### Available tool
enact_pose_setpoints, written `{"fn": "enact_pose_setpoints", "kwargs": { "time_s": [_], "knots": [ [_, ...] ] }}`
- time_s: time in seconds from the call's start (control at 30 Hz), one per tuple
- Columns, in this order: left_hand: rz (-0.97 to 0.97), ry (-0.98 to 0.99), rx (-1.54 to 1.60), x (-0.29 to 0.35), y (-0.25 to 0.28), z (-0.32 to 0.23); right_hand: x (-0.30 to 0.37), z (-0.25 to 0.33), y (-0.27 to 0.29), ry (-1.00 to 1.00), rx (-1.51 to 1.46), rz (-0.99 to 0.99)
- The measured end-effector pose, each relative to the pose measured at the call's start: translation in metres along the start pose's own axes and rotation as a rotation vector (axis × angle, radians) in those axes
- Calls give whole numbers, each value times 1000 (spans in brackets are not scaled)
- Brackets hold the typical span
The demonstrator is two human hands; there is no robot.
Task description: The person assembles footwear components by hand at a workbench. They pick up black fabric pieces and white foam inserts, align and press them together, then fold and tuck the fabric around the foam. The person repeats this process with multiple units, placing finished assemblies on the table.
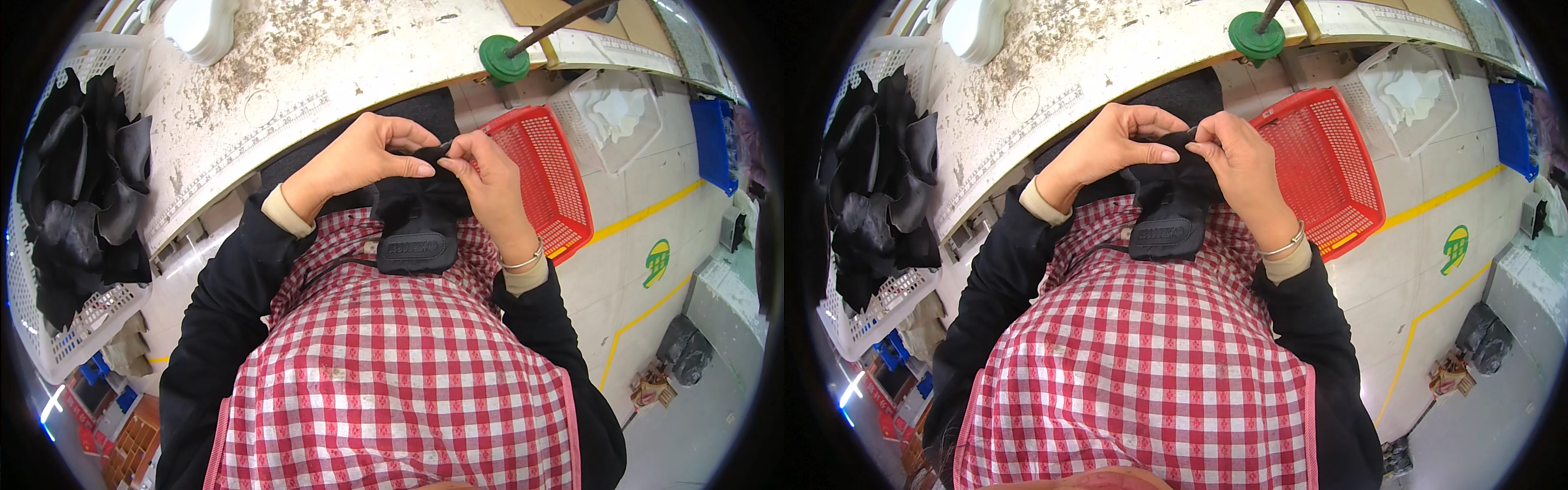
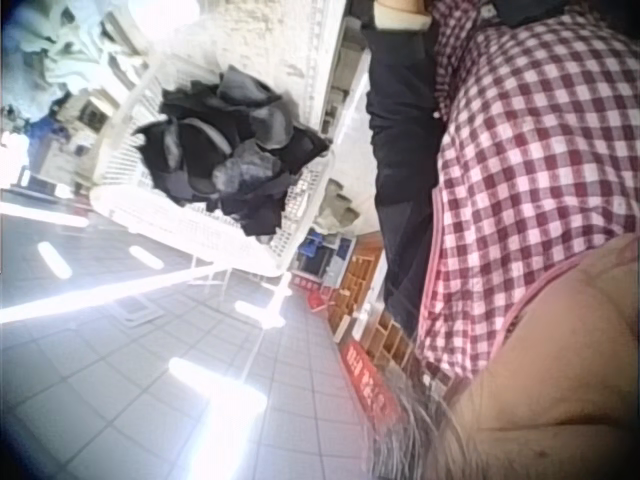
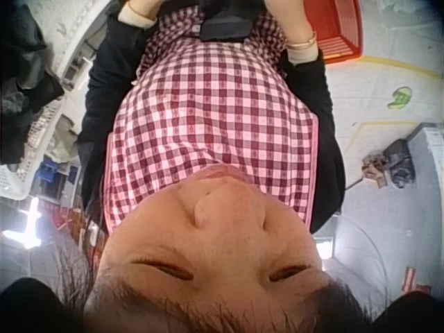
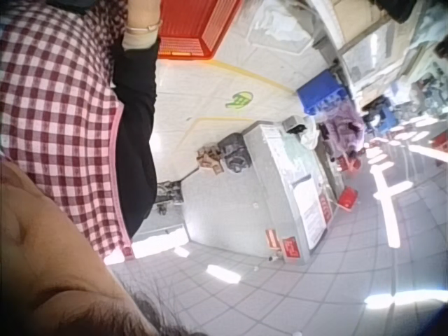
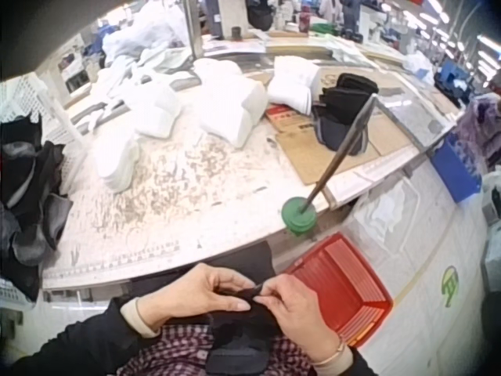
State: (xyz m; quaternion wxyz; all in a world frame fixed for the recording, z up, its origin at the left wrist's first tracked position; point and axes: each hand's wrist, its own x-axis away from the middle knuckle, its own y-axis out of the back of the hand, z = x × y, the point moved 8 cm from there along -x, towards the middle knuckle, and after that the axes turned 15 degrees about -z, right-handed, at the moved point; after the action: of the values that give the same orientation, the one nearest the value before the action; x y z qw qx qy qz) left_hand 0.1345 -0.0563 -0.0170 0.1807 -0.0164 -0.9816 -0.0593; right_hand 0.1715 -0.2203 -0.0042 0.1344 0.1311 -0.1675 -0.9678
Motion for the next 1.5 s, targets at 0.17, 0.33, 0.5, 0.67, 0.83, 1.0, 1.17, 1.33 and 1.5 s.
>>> {"fn": "enact_pose_setpoints", "kwargs": {
  "time_s": [0.17,0.33,0.5,0.67,0.83,1.0,1.17,1.33,1.5],
  "knots": [
    [-28,-12,9,1,-1,-2,-3,9,-1,49,81,-2],
    [-53,-34,-6,-1,-2,-3,-1,4,-2,-81,35,24],
    [-126,-5,31,-5,2,4,0,-3,2,-56,62,-102],
    [-234,-31,-16,-4,12,4,10,-49,12,-393,74,48],
    [-434,-270,-479,0,13,-14,51,-78,5,-849,-90,464],
    [-523,-368,-664,0,5,-17,57,-79,-1,-996,-223,442],
    [-612,-515,-888,-2,-12,-10,53,-79,-15,-909,-281,472],
    [-804,-834,-992,3,-27,-7,62,-88,-15,-850,-298,438],
    [-562,-1259,-1105,18,-49,-10,69,-87,-11,-813,-310,447]
  ]
}}
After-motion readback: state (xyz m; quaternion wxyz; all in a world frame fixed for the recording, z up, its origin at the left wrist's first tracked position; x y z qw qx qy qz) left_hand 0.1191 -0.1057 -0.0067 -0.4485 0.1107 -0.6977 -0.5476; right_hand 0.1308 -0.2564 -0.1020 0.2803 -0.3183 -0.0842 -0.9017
